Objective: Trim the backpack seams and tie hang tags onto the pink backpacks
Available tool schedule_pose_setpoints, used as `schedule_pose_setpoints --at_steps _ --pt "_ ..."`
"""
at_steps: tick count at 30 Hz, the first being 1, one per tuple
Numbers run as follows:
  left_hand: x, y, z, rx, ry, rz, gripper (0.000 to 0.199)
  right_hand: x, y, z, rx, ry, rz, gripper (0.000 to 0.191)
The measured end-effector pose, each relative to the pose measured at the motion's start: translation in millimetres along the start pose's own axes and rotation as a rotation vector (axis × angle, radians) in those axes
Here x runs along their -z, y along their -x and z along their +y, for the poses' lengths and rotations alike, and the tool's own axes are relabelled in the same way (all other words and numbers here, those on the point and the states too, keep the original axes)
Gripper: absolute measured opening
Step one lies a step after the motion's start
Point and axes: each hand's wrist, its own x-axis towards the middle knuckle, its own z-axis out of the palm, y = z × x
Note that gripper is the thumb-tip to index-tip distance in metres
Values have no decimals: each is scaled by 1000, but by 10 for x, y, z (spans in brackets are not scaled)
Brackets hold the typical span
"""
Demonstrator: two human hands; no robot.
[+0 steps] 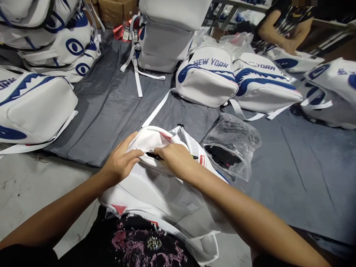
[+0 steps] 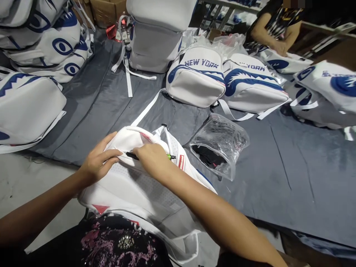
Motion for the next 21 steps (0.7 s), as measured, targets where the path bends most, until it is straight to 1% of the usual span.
schedule_pose_setpoints --at_steps 4,7,9,11,13,15,16,17,18,20,21 --pt "-37 -7 -42 17 27 -7 20 8 -72 -17 55 45 -72 23" --pt "-40 -13 -47 25 31 1 20 39 -50 -51 49 114 -129 25" --pt "-31 -12 -43 29 33 2 21 50 -29 -76 0 146 -88 26" --pt "-19 -1 -43 24 39 4 23 42 -47 -92 -45 115 11 25" --pt "-10 20 -46 24 47 0 23 20 -124 -99 -18 10 87 24" --pt "-4 46 -49 66 58 -17 28 1 -232 -104 76 -100 107 22" --pt "-2 56 -51 110 62 -30 35 0 -281 -103 131 -131 106 21" --pt "-1 62 -56 164 60 -43 46 5 -317 -99 177 -132 107 21" --pt "-1 61 -66 229 53 -57 61 15 -334 -90 209 -99 109 21" --pt "-2 41 -105 374 28 -94 92 35 -296 -58 244 33 107 22" --pt "-2 22 -136 425 25 -116 100 40 -244 -33 242 104 88 24"
